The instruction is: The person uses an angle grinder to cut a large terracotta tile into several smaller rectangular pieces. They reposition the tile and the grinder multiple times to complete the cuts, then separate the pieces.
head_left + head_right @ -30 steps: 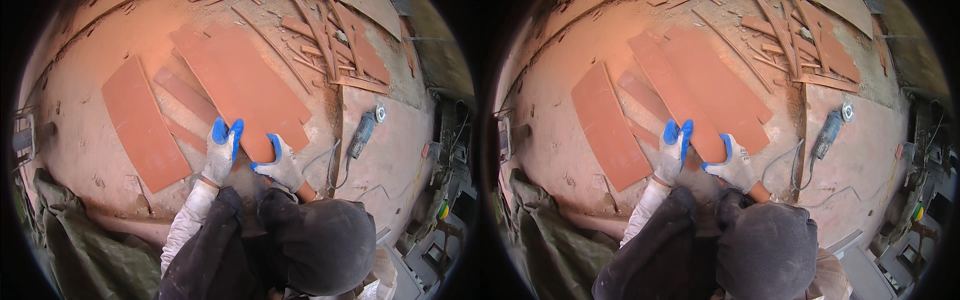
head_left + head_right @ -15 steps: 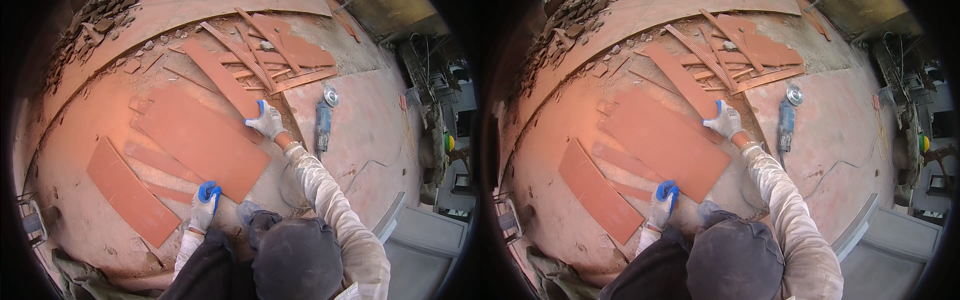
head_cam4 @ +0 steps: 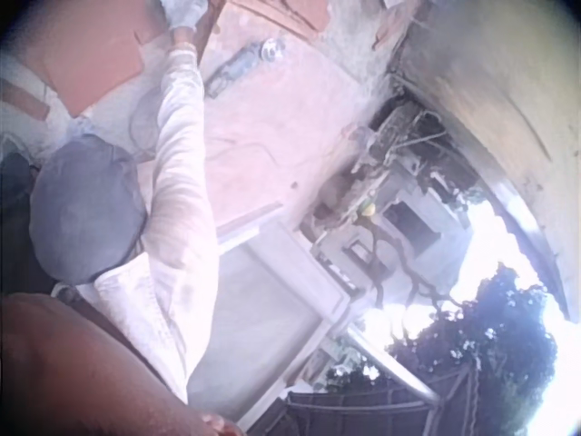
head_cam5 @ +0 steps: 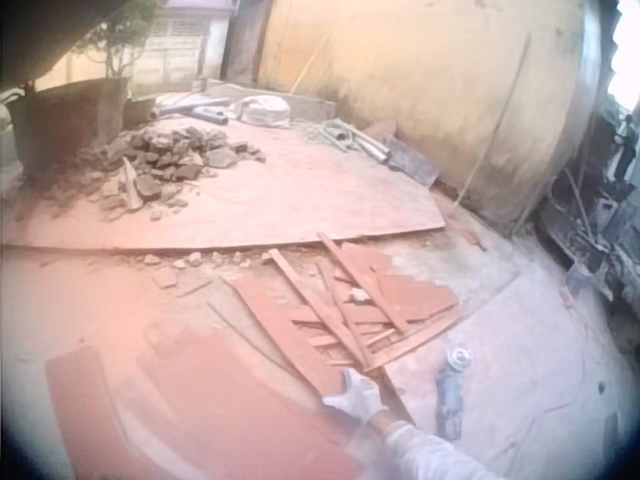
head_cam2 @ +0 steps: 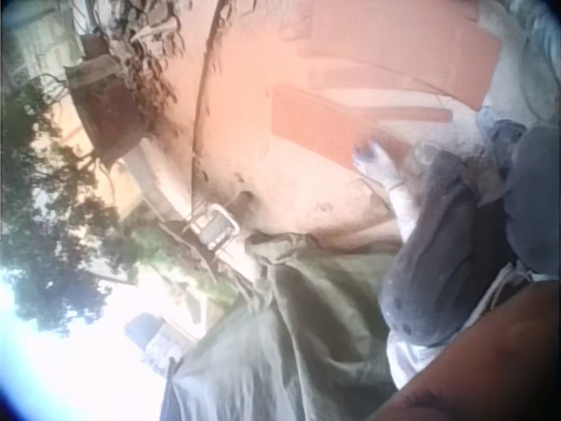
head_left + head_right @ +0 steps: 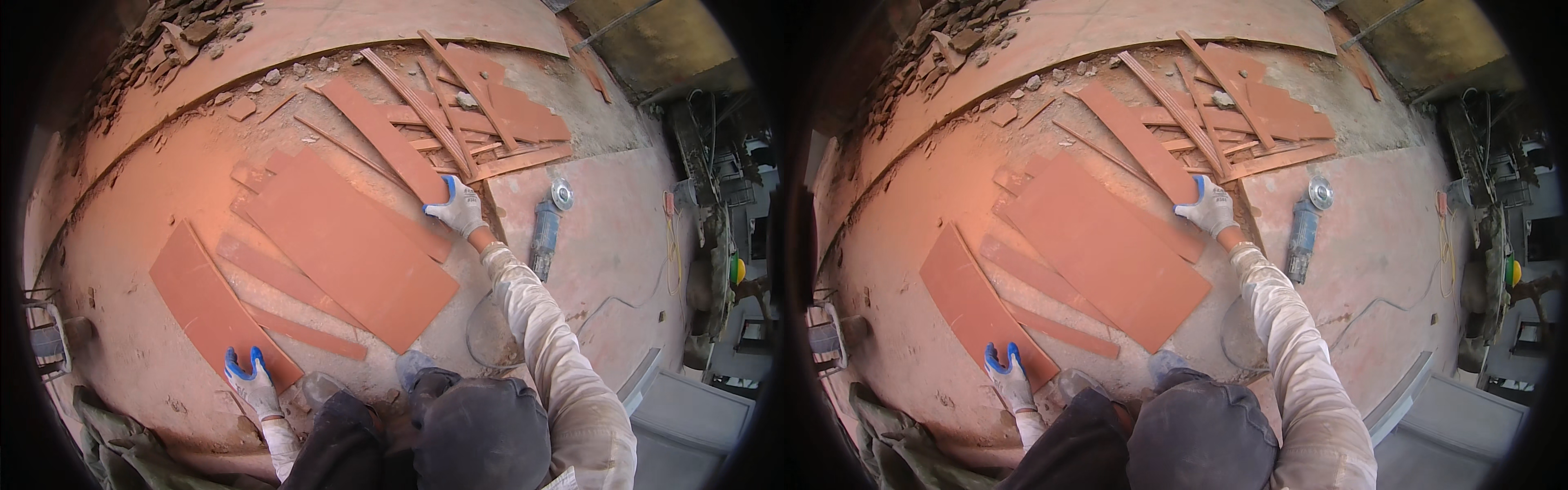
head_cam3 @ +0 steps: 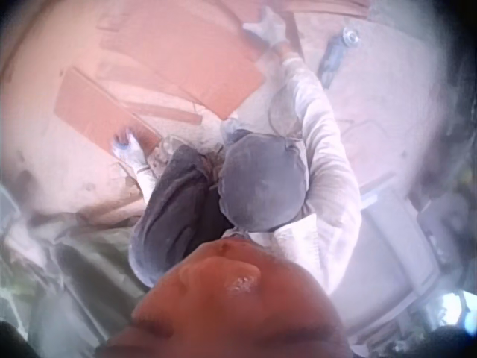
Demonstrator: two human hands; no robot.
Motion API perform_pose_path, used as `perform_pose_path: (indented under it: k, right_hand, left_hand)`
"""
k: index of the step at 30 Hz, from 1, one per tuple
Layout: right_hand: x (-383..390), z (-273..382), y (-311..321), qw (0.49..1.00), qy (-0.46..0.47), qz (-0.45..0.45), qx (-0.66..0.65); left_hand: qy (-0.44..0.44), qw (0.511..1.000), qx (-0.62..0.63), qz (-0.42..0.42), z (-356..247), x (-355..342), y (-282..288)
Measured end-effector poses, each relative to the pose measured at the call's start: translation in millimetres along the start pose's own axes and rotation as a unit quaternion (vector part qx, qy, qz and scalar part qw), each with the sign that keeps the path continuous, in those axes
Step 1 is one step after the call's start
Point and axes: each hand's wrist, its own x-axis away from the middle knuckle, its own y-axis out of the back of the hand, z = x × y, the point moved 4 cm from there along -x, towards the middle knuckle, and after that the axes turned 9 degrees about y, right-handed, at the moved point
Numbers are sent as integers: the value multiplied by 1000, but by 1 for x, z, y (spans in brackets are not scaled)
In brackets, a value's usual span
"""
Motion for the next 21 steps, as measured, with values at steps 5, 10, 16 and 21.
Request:
perform_pose_path:
  k: [5, 10, 16, 21]
  right_hand:
    - [-9, 23, 19, 981, 97, -131, 106]
    - [44, 39, 10, 987, 135, -88, 11]
    - [165, 16, -20, 998, 50, -33, -30]
    - [215, -19, -44, 977, -108, 13, -182]
  left_hand:
    - [99, 962, -229, -113, 73, -35, 41]
    - [150, 962, -213, -85, 98, -34, 27]
    - [161, 955, -239, -71, 84, -29, 28]
    - [158, 956, -234, -79, 80, -44, 33]
